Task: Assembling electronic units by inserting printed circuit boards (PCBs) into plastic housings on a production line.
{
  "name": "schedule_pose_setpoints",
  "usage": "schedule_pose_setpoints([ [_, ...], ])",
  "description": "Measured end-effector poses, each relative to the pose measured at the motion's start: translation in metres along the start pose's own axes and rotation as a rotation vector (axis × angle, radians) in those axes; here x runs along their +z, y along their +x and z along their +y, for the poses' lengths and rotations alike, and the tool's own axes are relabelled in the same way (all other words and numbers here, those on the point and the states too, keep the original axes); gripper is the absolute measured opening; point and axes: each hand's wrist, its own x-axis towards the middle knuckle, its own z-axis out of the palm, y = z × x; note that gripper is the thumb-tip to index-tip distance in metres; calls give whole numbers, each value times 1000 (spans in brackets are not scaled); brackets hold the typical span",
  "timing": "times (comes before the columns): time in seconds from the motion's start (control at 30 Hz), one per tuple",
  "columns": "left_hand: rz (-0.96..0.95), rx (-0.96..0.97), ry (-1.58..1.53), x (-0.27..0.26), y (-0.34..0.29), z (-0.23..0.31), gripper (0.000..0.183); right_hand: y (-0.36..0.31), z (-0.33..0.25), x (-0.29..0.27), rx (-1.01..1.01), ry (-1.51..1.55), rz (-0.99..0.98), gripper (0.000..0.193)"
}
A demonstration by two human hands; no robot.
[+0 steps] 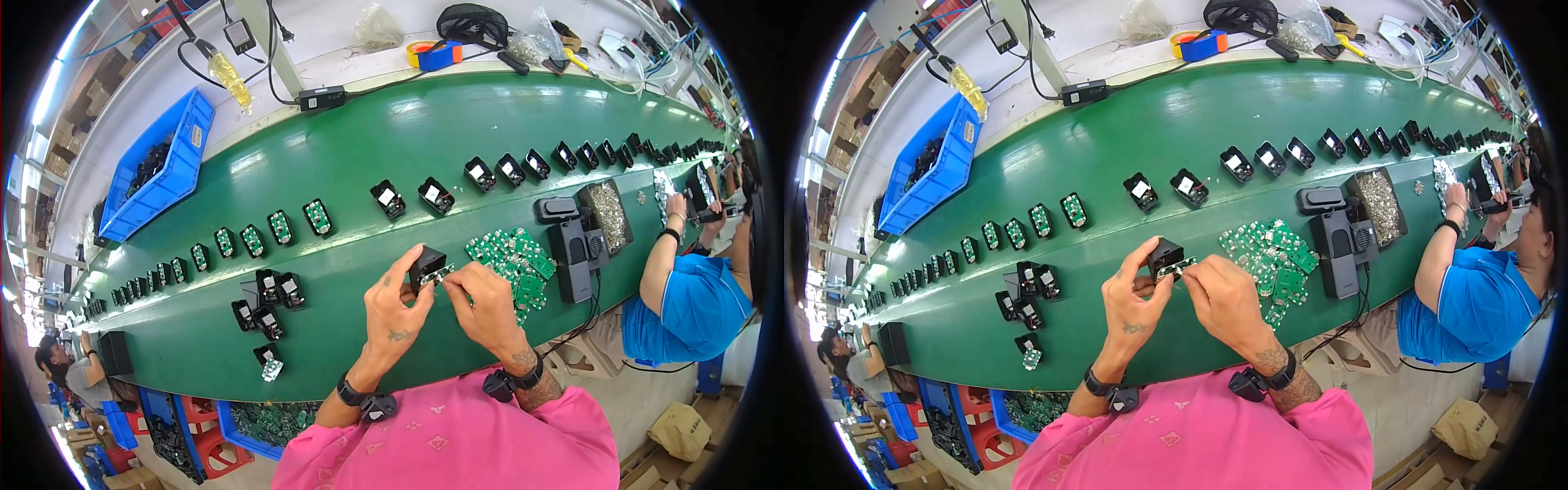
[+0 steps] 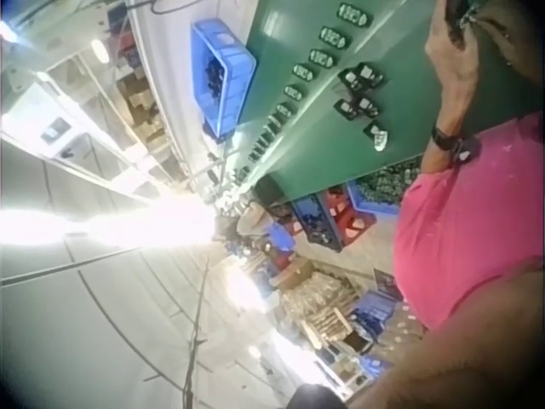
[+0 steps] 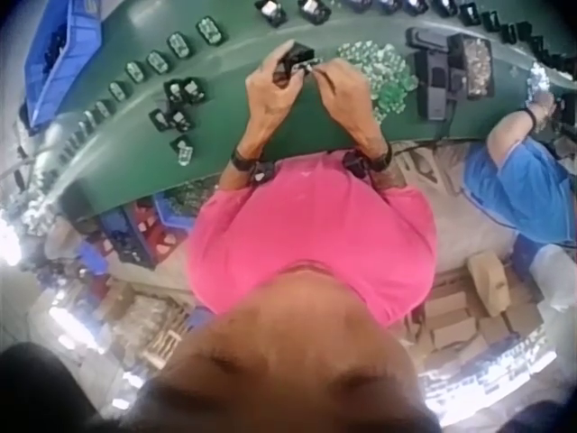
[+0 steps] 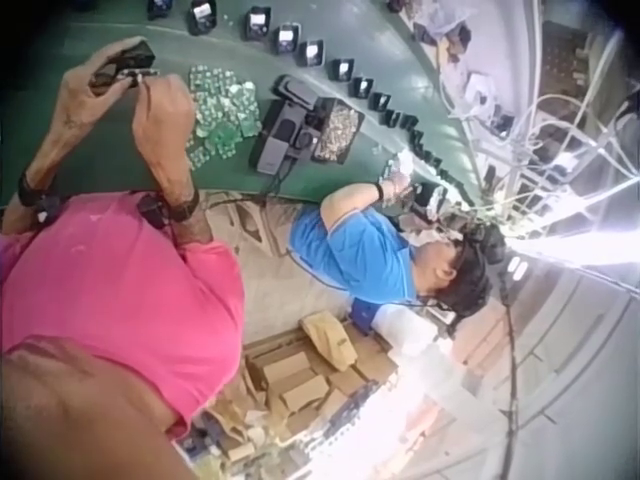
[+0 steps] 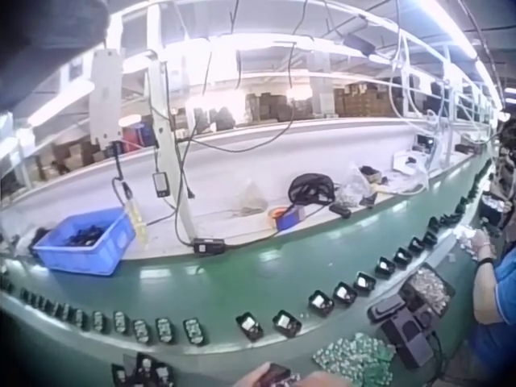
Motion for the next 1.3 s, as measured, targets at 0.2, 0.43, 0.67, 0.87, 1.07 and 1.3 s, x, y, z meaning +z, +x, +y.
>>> schedule_pose_setpoints([
  [0.2,-2,65,123,1,-1,-4,54,1,-1,1,-40,-87,-31,6],
  [0.43,18,71,279,4,-1,-4,52,-3,3,8,-126,-258,-52,9],
  [0.67,22,44,260,8,0,-14,53,-6,16,19,-112,-256,-61,9],
  [0.87,53,-341,-367,6,5,-13,62,1,7,10,224,11,89,9],
  [1.07,-210,-313,-496,-3,4,-27,66,-10,35,11,585,650,-101,16],
  [1.3,-146,-296,-445,6,5,-20,65,-10,28,14,459,996,49,9],
])
